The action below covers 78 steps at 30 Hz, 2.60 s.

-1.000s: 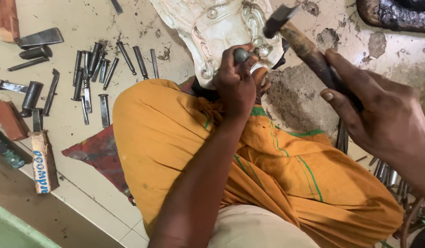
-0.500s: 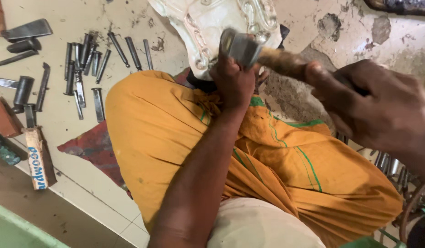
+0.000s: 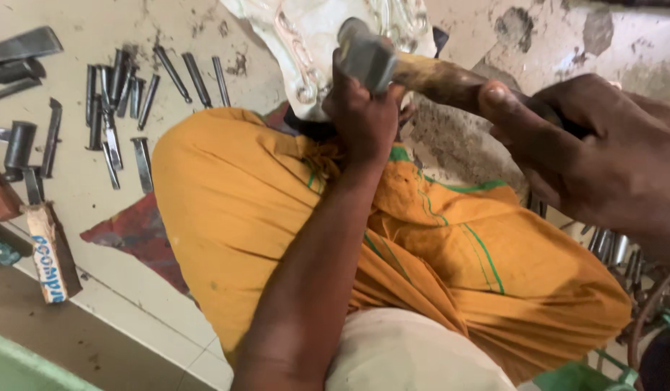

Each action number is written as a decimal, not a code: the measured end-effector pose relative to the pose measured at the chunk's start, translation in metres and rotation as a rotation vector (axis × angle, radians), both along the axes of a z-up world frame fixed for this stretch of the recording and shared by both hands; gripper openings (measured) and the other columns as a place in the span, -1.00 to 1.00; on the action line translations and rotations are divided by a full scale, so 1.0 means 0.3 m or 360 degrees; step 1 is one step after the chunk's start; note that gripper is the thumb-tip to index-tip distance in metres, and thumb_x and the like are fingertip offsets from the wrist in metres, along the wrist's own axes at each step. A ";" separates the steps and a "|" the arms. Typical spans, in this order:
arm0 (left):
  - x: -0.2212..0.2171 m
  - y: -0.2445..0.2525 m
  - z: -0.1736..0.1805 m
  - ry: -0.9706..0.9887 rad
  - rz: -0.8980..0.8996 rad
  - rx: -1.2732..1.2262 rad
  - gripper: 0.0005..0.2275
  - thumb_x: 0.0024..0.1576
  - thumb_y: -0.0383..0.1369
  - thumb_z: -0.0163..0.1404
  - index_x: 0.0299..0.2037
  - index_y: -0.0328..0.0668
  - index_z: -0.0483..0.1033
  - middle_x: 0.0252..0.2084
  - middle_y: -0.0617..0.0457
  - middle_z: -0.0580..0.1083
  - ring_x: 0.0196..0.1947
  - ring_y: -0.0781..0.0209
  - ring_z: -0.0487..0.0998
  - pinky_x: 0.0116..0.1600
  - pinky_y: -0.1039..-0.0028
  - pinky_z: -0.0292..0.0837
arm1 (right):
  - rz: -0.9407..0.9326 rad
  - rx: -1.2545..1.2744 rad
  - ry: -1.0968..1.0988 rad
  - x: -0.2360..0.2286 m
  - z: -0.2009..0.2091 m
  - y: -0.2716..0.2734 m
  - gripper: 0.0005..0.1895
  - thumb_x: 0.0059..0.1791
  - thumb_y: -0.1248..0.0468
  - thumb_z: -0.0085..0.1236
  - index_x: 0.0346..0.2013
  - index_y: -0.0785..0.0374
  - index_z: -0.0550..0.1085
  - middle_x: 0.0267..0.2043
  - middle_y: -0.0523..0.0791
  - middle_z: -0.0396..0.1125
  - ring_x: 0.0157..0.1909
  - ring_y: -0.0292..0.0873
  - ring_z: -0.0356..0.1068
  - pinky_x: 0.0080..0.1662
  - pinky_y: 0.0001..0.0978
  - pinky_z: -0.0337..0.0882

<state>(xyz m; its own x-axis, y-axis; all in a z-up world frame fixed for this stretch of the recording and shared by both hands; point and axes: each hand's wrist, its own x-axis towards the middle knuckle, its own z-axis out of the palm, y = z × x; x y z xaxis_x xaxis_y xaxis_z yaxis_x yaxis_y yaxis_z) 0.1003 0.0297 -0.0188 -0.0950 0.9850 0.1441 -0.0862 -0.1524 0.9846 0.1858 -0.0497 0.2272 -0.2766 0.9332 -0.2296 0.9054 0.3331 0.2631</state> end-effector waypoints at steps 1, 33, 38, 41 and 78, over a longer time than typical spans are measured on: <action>-0.007 -0.016 -0.004 0.0061 0.0045 0.0159 -0.80 0.22 -0.64 -0.03 0.00 -0.25 0.41 -0.24 -0.13 0.62 -0.31 0.15 0.70 -0.27 0.37 0.64 | 0.0088 0.0069 0.0118 -0.014 0.006 0.005 -0.46 0.19 0.19 0.08 0.48 -0.02 0.24 -0.30 -0.01 0.41 -0.46 -0.16 0.36 -0.54 -0.37 0.32; -0.018 0.000 -0.028 0.0269 -0.0033 0.0178 -0.78 0.18 -0.61 -0.06 0.02 -0.29 0.41 -0.25 -0.15 0.58 -0.21 -0.09 0.65 -0.12 0.23 0.56 | -0.0210 -0.0388 -0.0341 0.144 -0.126 -0.112 -0.38 0.05 0.18 0.16 0.44 -0.10 0.35 -0.17 -0.05 0.46 -0.63 -0.29 0.32 -0.71 -0.51 0.31; -0.049 0.012 -0.013 0.0131 -0.0099 0.0121 -0.82 0.25 -0.55 0.00 0.03 -0.28 0.38 -0.24 -0.06 0.62 -0.19 -0.10 0.69 -0.16 0.30 0.57 | -0.0021 0.0100 0.0224 0.050 -0.050 -0.039 -0.46 0.06 0.23 0.23 0.35 0.05 0.40 -0.42 -0.01 0.36 -0.56 -0.16 0.33 -0.51 -0.27 0.41; -0.053 0.002 0.003 0.0138 -0.0064 0.0462 -0.76 0.23 -0.67 -0.07 0.00 -0.14 0.44 -0.11 -0.13 0.60 -0.15 -0.08 0.69 -0.08 0.32 0.61 | -0.0249 -0.0100 0.0074 0.017 -0.027 -0.029 -0.47 0.07 0.26 0.17 0.35 -0.12 0.39 -0.46 -0.05 0.33 -0.64 -0.21 0.33 -0.55 -0.30 0.40; -0.114 0.020 -0.024 0.0244 -0.0285 0.0400 -0.81 0.23 -0.56 0.17 -0.03 -0.21 0.44 -0.27 -0.04 0.59 -0.25 0.07 0.70 -0.25 0.35 0.57 | -0.0435 -0.0043 0.0205 0.132 -0.166 -0.178 -0.49 0.10 0.28 0.17 0.37 -0.01 0.40 -0.30 -0.05 0.40 -0.50 -0.18 0.34 -0.56 -0.39 0.34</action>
<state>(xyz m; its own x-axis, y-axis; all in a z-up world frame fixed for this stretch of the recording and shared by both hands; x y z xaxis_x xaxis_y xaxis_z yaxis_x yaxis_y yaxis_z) 0.0660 0.0358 -0.0259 0.1179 0.9159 0.3837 0.0128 -0.3878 0.9217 0.2255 -0.1030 0.1774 -0.0445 0.9710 -0.2349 0.9878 0.0779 0.1348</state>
